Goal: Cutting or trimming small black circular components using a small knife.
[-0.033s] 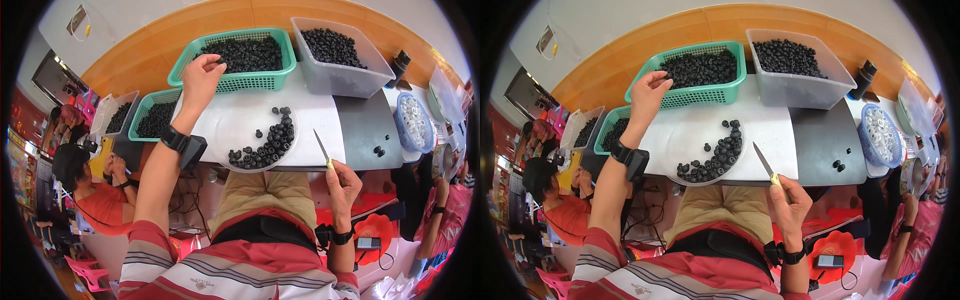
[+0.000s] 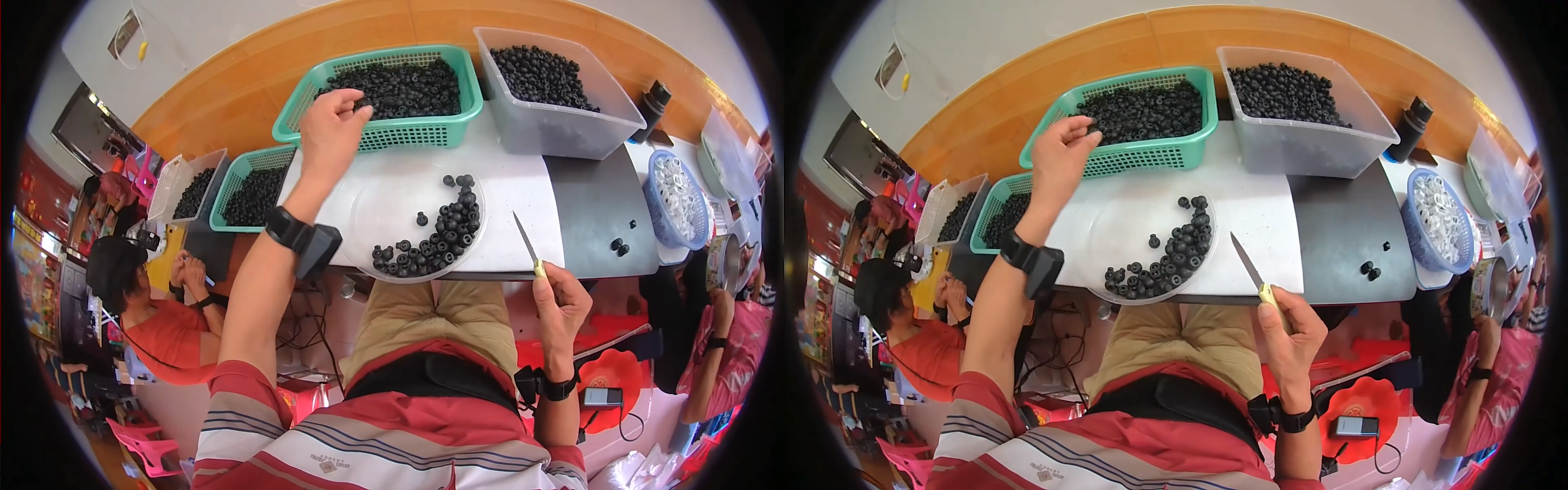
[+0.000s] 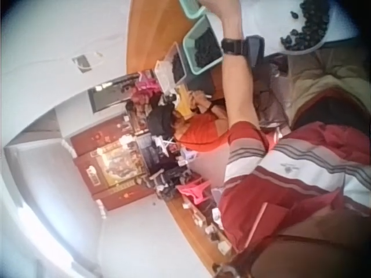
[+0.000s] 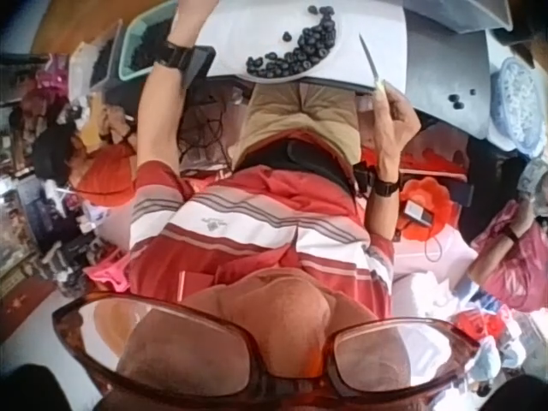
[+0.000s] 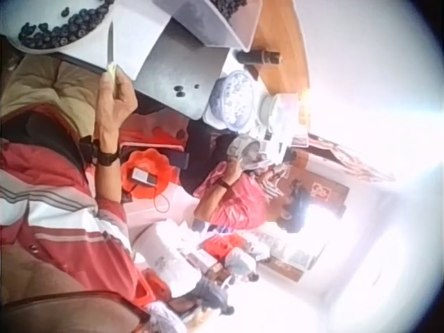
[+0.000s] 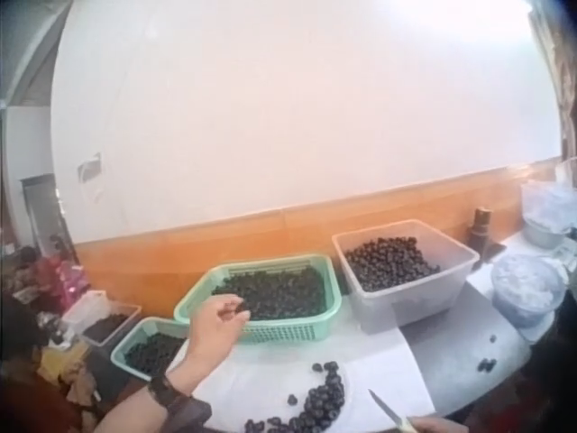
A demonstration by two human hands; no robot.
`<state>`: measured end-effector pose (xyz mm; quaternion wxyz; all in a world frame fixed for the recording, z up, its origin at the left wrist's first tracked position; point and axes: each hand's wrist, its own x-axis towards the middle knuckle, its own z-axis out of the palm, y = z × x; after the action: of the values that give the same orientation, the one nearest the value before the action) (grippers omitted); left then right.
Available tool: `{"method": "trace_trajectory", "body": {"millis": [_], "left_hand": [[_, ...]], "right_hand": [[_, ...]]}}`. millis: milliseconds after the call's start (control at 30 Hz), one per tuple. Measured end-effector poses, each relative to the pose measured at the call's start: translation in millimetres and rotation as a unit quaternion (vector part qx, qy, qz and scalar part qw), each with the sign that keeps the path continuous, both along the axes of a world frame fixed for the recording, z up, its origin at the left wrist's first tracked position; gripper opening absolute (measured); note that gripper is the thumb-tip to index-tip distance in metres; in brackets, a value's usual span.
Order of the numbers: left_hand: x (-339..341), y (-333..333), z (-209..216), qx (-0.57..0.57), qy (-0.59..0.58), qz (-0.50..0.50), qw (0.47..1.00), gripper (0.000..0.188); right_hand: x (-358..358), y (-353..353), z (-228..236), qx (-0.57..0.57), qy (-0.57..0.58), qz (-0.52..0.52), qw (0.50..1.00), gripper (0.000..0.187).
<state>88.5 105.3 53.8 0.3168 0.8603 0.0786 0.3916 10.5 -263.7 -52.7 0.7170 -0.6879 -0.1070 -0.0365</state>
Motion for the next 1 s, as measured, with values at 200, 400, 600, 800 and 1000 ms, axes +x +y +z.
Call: {"method": "trace_trajectory", "body": {"millis": [200, 400, 600, 800, 1000], "left_hand": [[-0.5, -64.5, -50.4, 0.041, 0.136, -0.197, 0.970, 0.025], [13.6, -75.6, -67.3, 0.160, 0.223, -0.230, 0.934, 0.026], [12.0, -70.7, -68.4, 0.134, 0.248, -0.239, 0.929, 0.027], [-14.8, -71.6, -51.8, 0.043, 0.264, -0.242, 0.933, 0.025], [-38.2, -77.3, -39.4, -0.231, 0.251, -0.324, 0.882, 0.019]], "right_hand": [[2.8, -6.5, -7.3, 0.004, 0.006, -0.008, 1.000, 0.027], [-2.9, -12.8, -4.9, 0.007, -0.001, -0.013, 1.000, 0.026], [-7.0, -12.2, -5.1, 0.013, -0.020, -0.014, 1.000, 0.028], [-7.1, -4.6, -2.8, 0.024, -0.018, 0.002, 1.000, 0.028], [-3.8, 11.0, 0.1, 0.028, -0.022, 0.023, 0.999, 0.027]]}}
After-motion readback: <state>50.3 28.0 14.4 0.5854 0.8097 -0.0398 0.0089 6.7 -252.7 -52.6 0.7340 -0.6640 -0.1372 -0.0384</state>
